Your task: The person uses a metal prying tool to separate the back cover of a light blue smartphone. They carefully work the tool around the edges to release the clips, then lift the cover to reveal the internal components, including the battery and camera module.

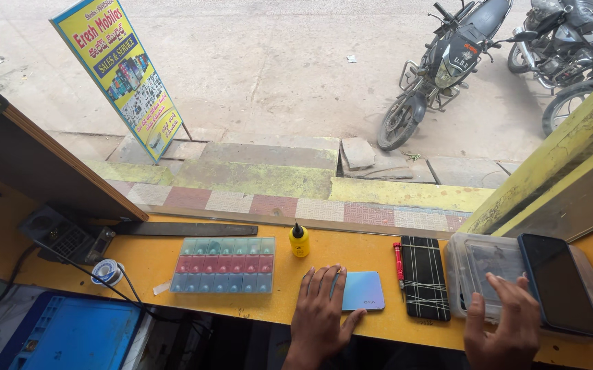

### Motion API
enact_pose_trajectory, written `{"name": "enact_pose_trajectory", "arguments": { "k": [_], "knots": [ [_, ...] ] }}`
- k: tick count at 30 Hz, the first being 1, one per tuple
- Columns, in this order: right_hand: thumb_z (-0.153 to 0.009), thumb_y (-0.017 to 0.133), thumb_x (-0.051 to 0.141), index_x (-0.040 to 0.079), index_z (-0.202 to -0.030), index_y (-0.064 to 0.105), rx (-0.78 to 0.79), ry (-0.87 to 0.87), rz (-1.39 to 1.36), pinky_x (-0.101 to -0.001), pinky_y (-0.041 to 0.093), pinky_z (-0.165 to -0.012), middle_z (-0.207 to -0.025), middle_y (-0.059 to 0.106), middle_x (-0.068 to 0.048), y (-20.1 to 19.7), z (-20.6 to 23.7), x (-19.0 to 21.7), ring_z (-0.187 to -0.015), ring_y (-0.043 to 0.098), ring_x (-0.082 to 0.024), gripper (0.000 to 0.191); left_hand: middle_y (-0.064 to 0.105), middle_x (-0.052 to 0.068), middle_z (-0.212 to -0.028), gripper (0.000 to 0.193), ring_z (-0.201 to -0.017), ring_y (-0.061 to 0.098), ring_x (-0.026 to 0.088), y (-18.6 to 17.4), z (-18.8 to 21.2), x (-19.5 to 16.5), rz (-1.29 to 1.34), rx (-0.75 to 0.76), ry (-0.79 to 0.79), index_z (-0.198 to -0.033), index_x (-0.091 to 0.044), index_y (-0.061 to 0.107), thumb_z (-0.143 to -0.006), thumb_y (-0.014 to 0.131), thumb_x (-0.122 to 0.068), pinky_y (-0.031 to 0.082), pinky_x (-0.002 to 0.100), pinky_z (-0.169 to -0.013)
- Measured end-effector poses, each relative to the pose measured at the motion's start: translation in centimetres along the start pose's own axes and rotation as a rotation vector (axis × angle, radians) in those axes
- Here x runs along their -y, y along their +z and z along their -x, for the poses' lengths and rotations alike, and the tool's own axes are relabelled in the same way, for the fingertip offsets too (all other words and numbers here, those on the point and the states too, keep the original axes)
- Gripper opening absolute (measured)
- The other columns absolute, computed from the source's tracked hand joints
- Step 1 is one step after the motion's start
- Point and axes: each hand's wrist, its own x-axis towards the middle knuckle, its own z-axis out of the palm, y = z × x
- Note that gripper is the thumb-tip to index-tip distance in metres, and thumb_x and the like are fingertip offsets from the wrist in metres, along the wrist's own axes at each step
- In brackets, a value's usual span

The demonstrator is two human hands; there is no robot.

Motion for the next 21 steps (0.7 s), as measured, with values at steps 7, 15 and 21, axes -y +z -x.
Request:
{"name": "enact_pose_trajectory", "arguments": {
  "k": [7, 15, 21],
  "knots": [
    [-0.097, 0.065, 0.002, 0.001, -0.121, 0.063, 0.065, -0.066, -0.248, -0.0449, 0.054, -0.108, -0.116, 0.070, -0.015, 1.2, 0.9, 6.1, -0.118, 0.068, -0.034, 0.024, 0.057, 0.018, -0.127, 0.080, -0.124, 0.052, 0.034, -0.2, -1.2, 0.8, 0.014, 0.106, -0.008, -0.131, 0.005, 0.059, -0.082, 0.078, -0.055, 0.034, 0.051, -0.114],
    [-0.095, 0.067, -0.001, 0.001, -0.112, 0.068, 0.155, 0.130, -0.395, -0.0364, 0.054, -0.086, -0.105, 0.071, -0.012, 2.7, 0.3, 7.4, -0.092, 0.068, -0.024, 0.017, 0.056, 0.017, -0.114, 0.081, -0.112, 0.054, 0.033, -1.0, -2.6, 1.0, 0.029, 0.110, 0.010, -0.123, 0.002, 0.060, -0.073, 0.083, -0.057, 0.042, 0.047, -0.100],
    [-0.098, 0.065, -0.001, 0.000, -0.111, 0.067, 0.159, 0.131, -0.477, -0.0340, 0.057, -0.084, -0.103, 0.071, -0.012, 3.4, 0.5, 8.3, -0.093, 0.072, -0.022, 0.013, 0.055, 0.014, -0.108, 0.076, -0.099, 0.060, 0.031, -1.0, -3.3, 0.4, 0.066, 0.025, -0.056, -0.116, 0.000, 0.059, -0.073, 0.085, -0.057, 0.054, 0.042, -0.082]
  ]
}}
